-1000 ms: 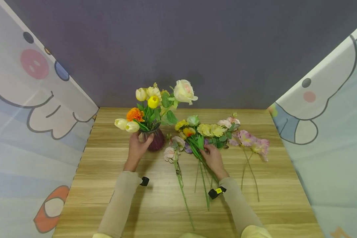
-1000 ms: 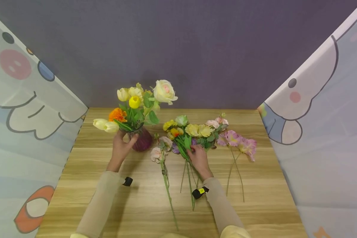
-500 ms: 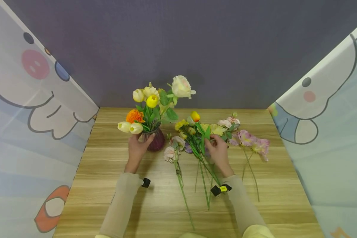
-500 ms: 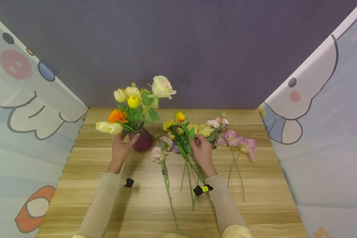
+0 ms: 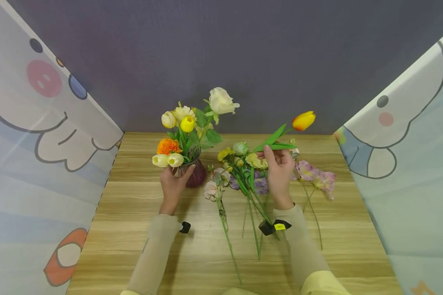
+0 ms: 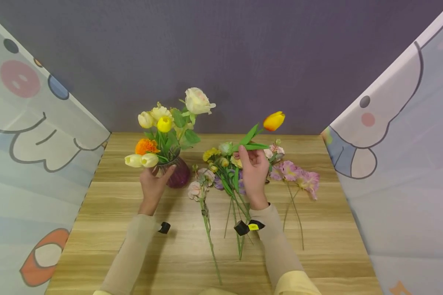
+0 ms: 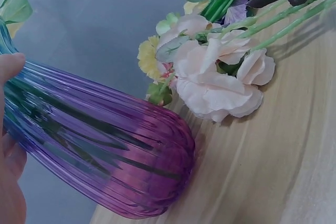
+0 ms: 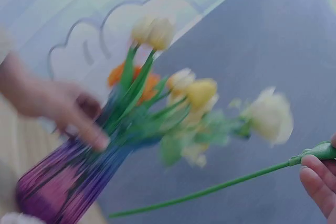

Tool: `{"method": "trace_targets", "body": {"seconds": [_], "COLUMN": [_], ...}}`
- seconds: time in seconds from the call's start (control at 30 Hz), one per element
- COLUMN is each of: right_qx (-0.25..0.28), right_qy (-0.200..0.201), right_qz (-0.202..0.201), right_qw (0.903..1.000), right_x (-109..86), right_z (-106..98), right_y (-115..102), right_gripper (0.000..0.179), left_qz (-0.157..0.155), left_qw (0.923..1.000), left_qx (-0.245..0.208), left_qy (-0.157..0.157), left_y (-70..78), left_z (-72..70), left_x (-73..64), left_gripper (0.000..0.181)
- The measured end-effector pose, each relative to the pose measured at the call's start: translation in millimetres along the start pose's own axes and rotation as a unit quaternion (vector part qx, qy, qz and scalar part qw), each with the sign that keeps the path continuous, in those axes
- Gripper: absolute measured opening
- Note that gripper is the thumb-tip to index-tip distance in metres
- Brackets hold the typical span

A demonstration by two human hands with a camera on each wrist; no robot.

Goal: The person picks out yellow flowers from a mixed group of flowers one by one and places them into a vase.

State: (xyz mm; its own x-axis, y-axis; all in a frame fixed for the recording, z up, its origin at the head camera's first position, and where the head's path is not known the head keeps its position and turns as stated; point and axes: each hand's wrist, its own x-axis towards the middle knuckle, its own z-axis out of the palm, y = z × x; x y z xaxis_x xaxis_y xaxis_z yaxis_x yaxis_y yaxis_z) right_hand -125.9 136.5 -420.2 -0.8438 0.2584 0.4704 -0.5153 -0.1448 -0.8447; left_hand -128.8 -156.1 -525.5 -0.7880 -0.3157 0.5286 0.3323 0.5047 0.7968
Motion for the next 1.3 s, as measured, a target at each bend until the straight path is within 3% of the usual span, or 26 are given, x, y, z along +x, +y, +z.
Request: {"method": "trace_targets", "body": {"seconds": [0.17,0.43,0.6,0.8,1.0,1.13,1.3], "right_qx": [0.049,0.085,0.086,0.048,-0.036,-0.097,-0.11], "right_qy": [0.013,0.068,0.036,-0.035,-0.084,-0.106,-0.093], "right_qz": [-0.034,-0.064,-0.063,-0.058,-0.07,-0.078,-0.092], "right_qw": [0.9981,0.992,0.9937,0.9965,0.9934,0.9866,0.9853], "right_x": [11.8,24.3,26.0,21.8,17.9,17.2,19.4], "right_z": [16.8,39.7,56.7,76.5,93.7,103.1,109.4], "right_y": [-18.1,-28.9,-25.5,-9.7,6.2,15.3,17.0], "right_gripper": [0.012,0.012,0.013,0.018,0.021,0.019,0.019], "left_qz": [0.002,0.016,0.03,0.029,0.023,0.021,0.016], "left_qw": [0.9999,0.9997,0.999,0.999,0.9992,0.999,0.9988], "left_qx": [0.0,-0.003,-0.002,-0.005,0.0,0.01,0.011], "left_qy": [0.01,0.018,0.032,0.035,0.033,0.037,0.044], "left_y": [-0.6,-1.0,-4.6,-5.4,-6.0,-4.5,-4.2], "left_z": [0.4,0.3,1.8,3.5,4.6,4.1,5.2], "left_x": [-1.8,-2.5,-2.3,-3.7,-4.7,-4.9,-5.9], "left_gripper": [0.059,0.06,0.058,0.058,0.061,0.06,0.055]}}
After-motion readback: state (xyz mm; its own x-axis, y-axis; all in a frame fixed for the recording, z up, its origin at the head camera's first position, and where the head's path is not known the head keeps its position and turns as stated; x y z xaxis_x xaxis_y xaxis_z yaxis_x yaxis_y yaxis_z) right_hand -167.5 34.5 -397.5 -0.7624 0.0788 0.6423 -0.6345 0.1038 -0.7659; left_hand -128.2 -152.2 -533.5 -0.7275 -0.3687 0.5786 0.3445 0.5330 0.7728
